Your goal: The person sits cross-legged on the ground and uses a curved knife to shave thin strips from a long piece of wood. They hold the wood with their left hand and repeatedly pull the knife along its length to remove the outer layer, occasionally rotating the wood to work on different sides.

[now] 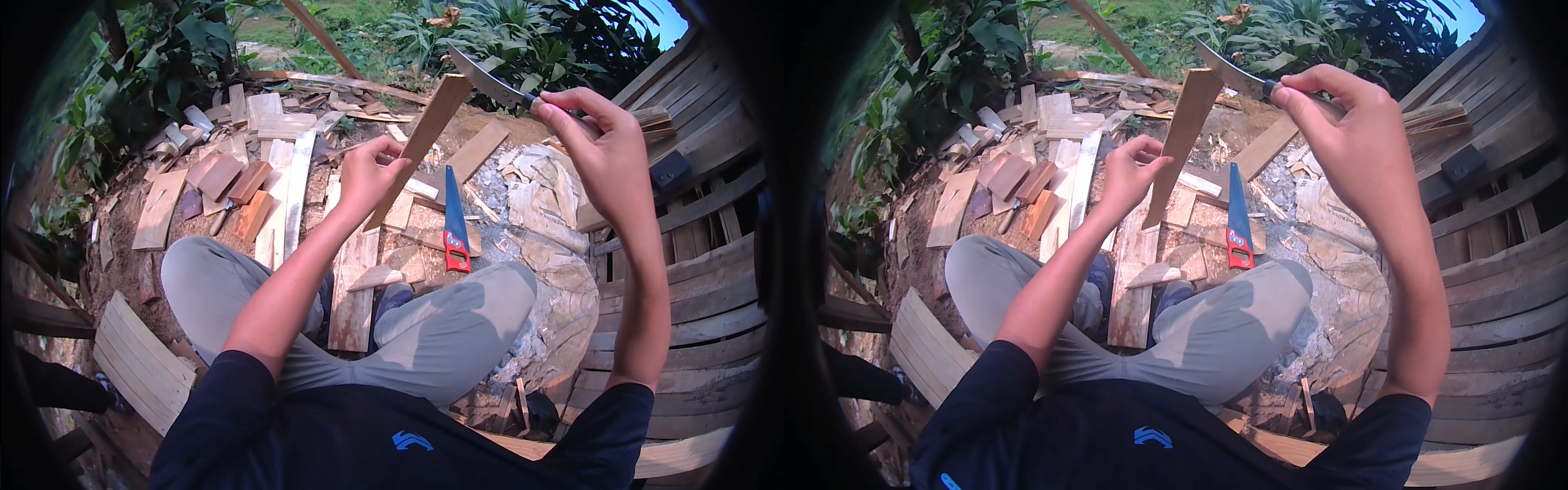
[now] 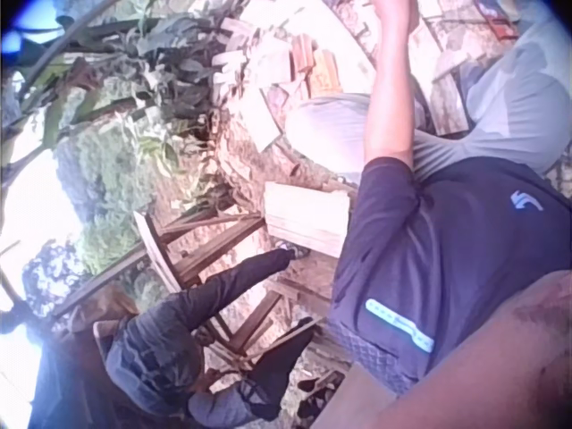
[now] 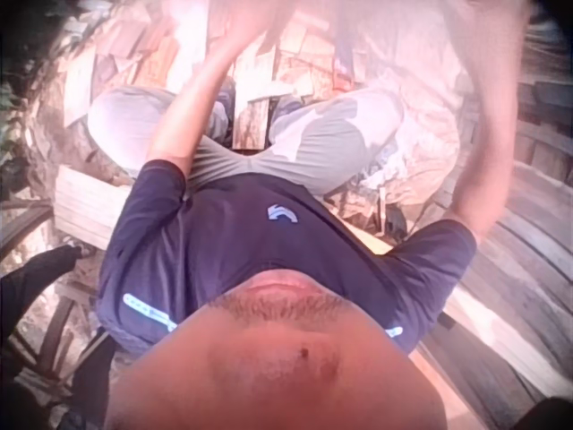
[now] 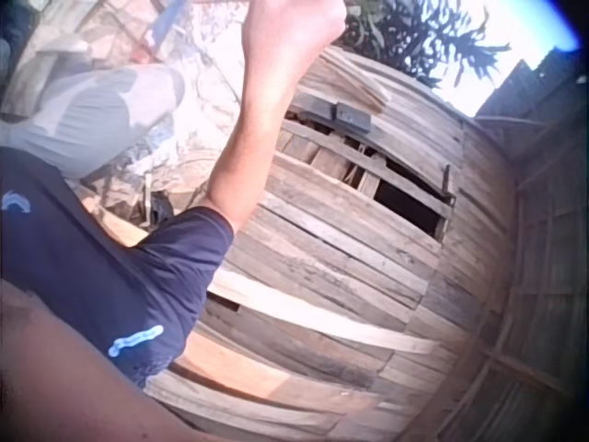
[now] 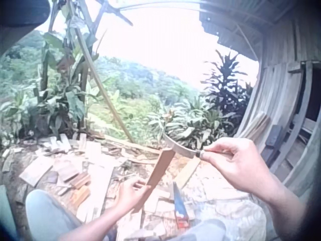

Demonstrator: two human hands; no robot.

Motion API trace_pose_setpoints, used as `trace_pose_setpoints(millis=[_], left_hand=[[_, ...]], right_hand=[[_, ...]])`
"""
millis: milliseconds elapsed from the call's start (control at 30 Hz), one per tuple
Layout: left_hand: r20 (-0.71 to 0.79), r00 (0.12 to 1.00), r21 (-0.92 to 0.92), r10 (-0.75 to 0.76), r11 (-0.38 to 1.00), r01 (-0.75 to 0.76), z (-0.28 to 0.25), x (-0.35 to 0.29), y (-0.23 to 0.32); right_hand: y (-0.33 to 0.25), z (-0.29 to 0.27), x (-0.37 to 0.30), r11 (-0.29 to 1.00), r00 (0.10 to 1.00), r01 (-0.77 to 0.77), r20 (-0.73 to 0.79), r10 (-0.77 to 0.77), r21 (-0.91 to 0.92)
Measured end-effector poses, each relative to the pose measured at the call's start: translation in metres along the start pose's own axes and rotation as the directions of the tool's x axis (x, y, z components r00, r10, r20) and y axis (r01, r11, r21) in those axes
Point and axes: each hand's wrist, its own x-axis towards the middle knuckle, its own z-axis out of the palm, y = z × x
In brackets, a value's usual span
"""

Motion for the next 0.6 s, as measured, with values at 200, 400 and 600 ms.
trace_pose_setpoints(millis=[200, 400, 600], left_hand=[[-0.050, 0.996, 0.050, -0.080, 0.995, 0.082, -0.007, -0.011, -0.033], [-0.035, 0.999, -0.061, -0.040, 0.997, 0.038, -0.028, 0.026, -0.009], [0.098, 0.992, -0.111, -0.084, 0.989, 0.095, -0.076, 0.052, 0.013]], right_hand=[[0.018, 0.007, 0.001, 0.952, 0.933, -0.035, -0.331, 0.141, 0.305], [0.085, 0.060, 0.017, 0.864, 0.929, -0.271, -0.120, 0.351, 0.425], [0.095, 0.169, 0.021, 0.478, 0.847, -0.524, 0.372, 0.379, 0.706]])
